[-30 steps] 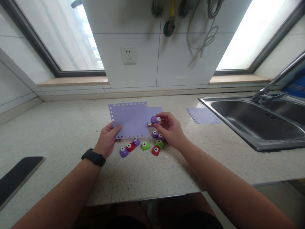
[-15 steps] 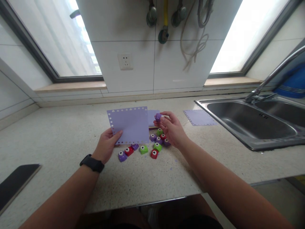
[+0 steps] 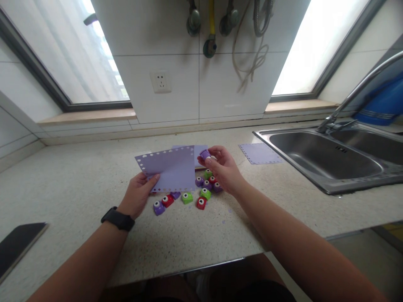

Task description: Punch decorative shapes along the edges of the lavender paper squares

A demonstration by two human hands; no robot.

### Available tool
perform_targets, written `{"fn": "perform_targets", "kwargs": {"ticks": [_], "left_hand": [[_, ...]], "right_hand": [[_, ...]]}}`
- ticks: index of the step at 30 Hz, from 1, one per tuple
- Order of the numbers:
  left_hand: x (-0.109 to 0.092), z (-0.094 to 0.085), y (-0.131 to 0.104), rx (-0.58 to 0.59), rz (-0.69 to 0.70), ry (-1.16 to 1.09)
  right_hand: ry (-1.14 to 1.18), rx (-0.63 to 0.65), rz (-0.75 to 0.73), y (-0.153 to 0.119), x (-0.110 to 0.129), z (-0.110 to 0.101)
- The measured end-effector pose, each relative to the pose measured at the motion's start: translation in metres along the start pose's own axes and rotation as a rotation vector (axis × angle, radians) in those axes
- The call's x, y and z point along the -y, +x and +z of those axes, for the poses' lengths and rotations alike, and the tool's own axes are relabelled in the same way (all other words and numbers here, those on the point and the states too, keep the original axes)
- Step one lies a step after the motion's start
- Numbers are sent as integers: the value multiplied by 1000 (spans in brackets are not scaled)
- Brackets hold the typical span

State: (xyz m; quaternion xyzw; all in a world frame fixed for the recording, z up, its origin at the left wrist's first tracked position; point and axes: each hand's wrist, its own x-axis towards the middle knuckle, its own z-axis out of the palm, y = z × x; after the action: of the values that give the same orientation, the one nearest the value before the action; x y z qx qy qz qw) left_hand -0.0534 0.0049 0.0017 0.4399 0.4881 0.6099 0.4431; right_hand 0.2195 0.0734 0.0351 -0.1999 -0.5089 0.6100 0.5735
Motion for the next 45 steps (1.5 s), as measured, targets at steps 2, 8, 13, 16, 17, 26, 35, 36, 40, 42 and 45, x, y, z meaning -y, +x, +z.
{"fn": "perform_targets", "kwargs": {"ticks": [2, 8, 13, 16, 17, 26, 35, 36, 40, 42, 45], "left_hand": [[0, 0, 0, 8, -6, 7], [0, -1, 0, 16, -27, -5], [-1, -1, -1, 33, -37, -10], [-1, -2, -1, 39, -38, -3], [-2, -2, -2, 40, -40, 1], [-2, -1, -2, 41, -62, 18], [-4, 0, -3, 34, -51, 70], [-4, 0, -3, 35, -52, 67], [-3, 0, -3, 31, -56, 43], [-3, 0, -3, 28, -49, 48], [-4, 1, -4, 27, -45, 56]], "right_hand": [[-28, 4, -10, 0, 0, -1], [-131, 13, 5, 1, -3, -3], [-153, 19, 0, 1, -2, -2], [-160, 20, 8, 0, -1, 0], [-156, 22, 11, 0, 0, 0], [-123, 75, 19, -2, 4, 3], [-116, 48, 21, -3, 5, 5], [-115, 50, 19, -3, 6, 5], [-104, 63, 10, -3, 6, 5], [-106, 63, 5, -3, 6, 5], [-120, 61, 2, -3, 6, 5]]}}
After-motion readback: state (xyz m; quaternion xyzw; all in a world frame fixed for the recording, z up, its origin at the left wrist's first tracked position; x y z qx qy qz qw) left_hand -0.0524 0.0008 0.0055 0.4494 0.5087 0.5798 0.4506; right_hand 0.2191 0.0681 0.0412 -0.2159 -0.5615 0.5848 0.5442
